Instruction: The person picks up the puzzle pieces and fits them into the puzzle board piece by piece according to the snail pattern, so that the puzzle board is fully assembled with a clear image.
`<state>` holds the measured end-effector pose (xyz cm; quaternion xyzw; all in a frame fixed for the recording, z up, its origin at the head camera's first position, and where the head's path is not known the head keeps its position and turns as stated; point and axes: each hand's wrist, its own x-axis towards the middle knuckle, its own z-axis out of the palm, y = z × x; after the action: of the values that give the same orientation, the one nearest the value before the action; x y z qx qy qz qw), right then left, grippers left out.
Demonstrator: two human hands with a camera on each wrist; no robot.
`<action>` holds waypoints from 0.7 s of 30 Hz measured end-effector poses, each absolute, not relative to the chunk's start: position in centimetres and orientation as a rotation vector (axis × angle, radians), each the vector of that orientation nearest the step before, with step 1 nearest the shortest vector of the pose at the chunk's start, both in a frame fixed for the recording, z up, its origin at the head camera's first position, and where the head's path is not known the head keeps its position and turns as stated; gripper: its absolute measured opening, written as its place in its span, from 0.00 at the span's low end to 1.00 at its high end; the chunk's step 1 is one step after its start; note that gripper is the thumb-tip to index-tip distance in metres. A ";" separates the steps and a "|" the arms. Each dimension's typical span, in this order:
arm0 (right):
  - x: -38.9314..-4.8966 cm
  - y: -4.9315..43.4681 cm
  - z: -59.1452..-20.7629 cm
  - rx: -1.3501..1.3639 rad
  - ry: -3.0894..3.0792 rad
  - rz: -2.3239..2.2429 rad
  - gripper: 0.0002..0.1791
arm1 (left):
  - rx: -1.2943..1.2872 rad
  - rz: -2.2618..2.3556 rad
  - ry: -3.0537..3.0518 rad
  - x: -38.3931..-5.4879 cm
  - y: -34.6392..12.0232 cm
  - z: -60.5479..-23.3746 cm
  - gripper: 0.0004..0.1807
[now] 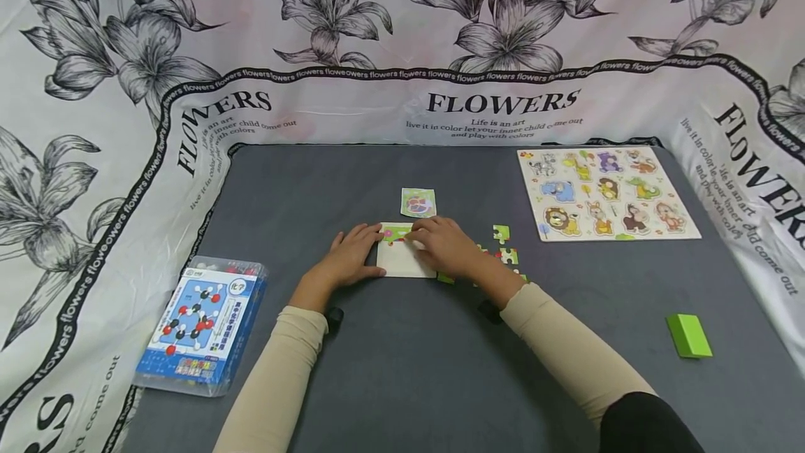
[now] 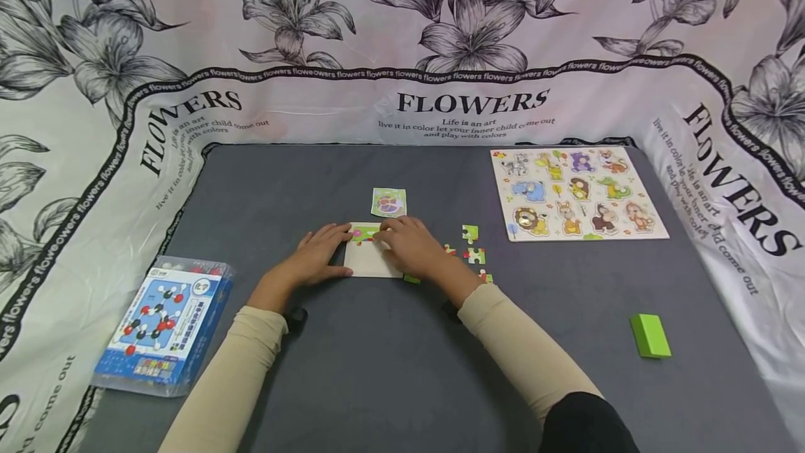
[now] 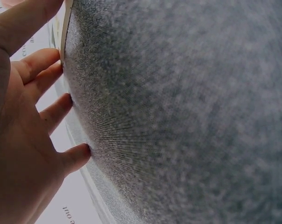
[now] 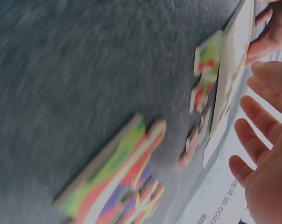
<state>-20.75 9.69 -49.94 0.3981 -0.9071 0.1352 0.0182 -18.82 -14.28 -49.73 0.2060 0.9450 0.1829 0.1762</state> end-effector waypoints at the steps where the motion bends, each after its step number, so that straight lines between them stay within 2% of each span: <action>1: -20.7 10.0 -49.8 1.226 -2.834 0.428 0.17 | 0.584 0.519 2.679 -18.8 -14.2 -49.8 0.40; 21: -20.9 21.5 -48.8 0.844 -2.968 0.478 0.20 | 0.588 0.570 2.690 -18.7 -14.5 -49.5 0.41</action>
<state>-20.93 21.47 -48.82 0.2704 -0.9505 0.1530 0.0094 -18.68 -14.47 -49.54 0.2064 0.9437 0.2000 0.1641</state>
